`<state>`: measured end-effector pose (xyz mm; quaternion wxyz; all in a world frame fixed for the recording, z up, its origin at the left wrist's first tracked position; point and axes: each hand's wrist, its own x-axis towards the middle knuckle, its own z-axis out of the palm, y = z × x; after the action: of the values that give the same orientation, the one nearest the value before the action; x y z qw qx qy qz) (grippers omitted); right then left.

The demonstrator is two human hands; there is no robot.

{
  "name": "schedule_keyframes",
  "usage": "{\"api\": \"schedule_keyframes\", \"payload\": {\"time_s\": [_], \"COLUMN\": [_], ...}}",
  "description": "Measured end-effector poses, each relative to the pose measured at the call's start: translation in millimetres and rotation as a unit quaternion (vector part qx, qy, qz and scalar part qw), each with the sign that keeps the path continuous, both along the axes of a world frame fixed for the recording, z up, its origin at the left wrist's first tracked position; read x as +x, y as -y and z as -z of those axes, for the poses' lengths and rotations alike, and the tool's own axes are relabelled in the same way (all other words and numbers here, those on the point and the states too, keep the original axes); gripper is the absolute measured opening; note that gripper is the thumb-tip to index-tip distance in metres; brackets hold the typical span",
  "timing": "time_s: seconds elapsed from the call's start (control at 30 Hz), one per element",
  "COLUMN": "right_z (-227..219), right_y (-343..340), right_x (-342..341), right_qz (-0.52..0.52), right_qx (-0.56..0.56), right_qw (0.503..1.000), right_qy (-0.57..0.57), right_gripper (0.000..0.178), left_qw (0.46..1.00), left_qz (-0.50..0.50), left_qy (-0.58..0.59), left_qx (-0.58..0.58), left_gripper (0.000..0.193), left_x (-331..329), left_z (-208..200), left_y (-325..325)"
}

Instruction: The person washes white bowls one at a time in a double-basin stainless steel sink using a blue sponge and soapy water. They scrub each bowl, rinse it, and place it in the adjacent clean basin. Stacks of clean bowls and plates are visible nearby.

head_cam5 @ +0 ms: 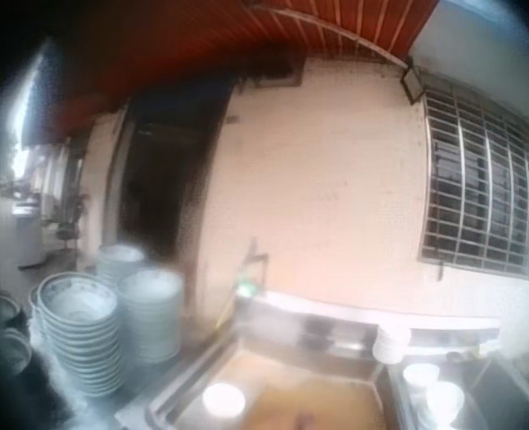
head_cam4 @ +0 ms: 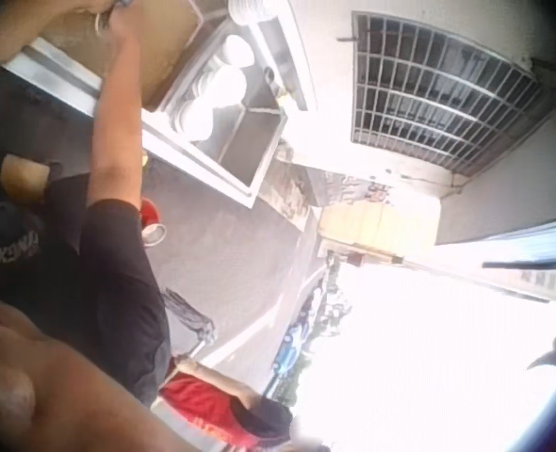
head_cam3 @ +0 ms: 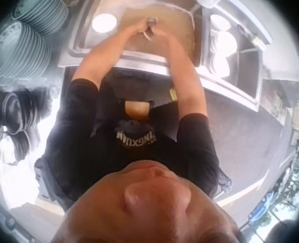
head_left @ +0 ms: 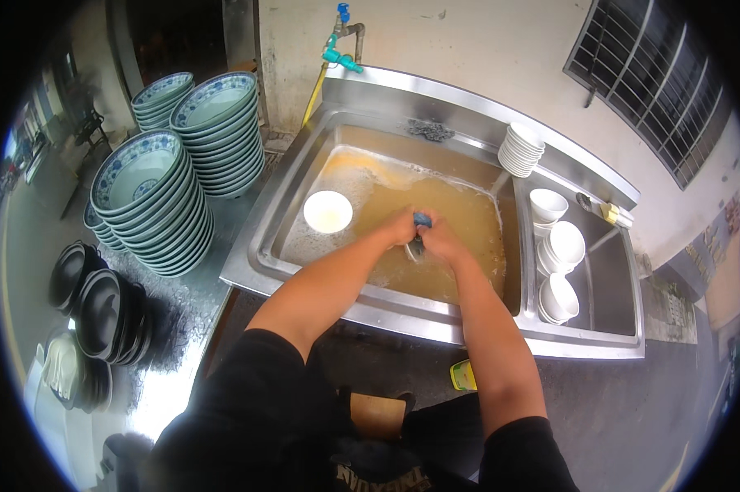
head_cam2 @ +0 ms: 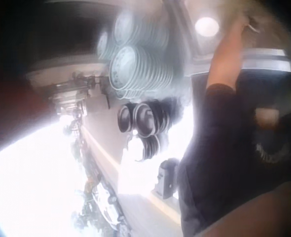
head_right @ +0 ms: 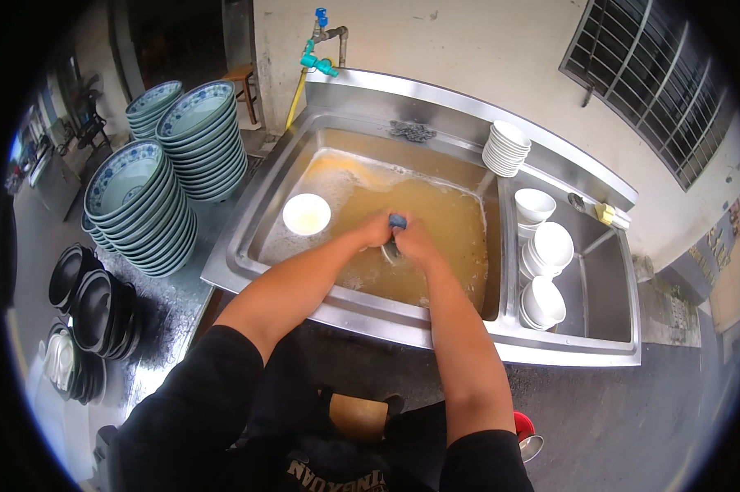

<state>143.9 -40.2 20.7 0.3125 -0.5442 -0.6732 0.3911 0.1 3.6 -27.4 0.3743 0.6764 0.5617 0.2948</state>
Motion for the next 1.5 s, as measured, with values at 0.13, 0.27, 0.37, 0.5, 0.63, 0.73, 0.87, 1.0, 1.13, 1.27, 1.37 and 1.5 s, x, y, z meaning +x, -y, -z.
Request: {"api": "schedule_keyframes", "payload": {"time_s": [0.13,0.27,0.37,0.5,0.63,0.73,0.87,1.0,1.13,1.27,1.37,1.5], "right_z": [20,53,50,-8,-1,8,36,18,-43,-59,-60,-41], "right_y": [-15,-42,-45,-6,-10,-17,-30,-22,15,41,33,-4], "right_x": [-4,52,41,0,14,27,49,30,-20,-49,-69,-23], "right_qz": [-0.022,0.035,0.15,0.046,-0.045,-0.071,-0.089,-0.018,0.082,0.068,0.05,0.171], "right_qx": [-0.042,0.019,0.148,0.057,-0.051,0.024,0.045,0.025,0.137,0.359,0.491,0.436], "right_qw": [0.997,0.966,0.952,0.986,0.986,0.918,0.883,0.958,0.984,0.929,0.868,0.883], "right_qy": [0.057,0.256,0.22,0.148,0.154,0.39,0.459,0.285,-0.081,-0.059,0.049,0.025], "right_gripper": [0.045,0.039,0.03,0.03,0.032,0.039,0.045,0.037,0.023,0.019,0.022,0.021], "left_qw": [0.992,0.953,0.935,0.874,0.933,0.952,0.934,0.777,0.734,0.769,0.689,0.743], "left_qz": [-0.107,0.101,-0.071,-0.092,-0.227,-0.219,-0.208,-0.246,-0.195,-0.044,0.163,0.065], "left_qy": [0.045,-0.1,0.241,0.346,0.25,0.214,0.288,0.555,0.608,0.576,0.661,0.586], "left_qx": [-0.046,-0.266,-0.249,-0.329,-0.126,0.005,-0.026,-0.169,-0.232,-0.272,-0.247,-0.317], "left_gripper": [0.028,0.032,0.023,0.021,0.025,0.036,0.047,0.041,0.051,0.054,0.046,0.038], "left_x": [-16,1,13,7,4,-7,-9,-14,-25,-3,-1,16], "left_z": [4,-47,-12,-33,-40,-36,-51,-72,-55,-55,-28,-81], "left_y": [1,4,2,13,13,7,1,7,-15,-9,-33,24]}}
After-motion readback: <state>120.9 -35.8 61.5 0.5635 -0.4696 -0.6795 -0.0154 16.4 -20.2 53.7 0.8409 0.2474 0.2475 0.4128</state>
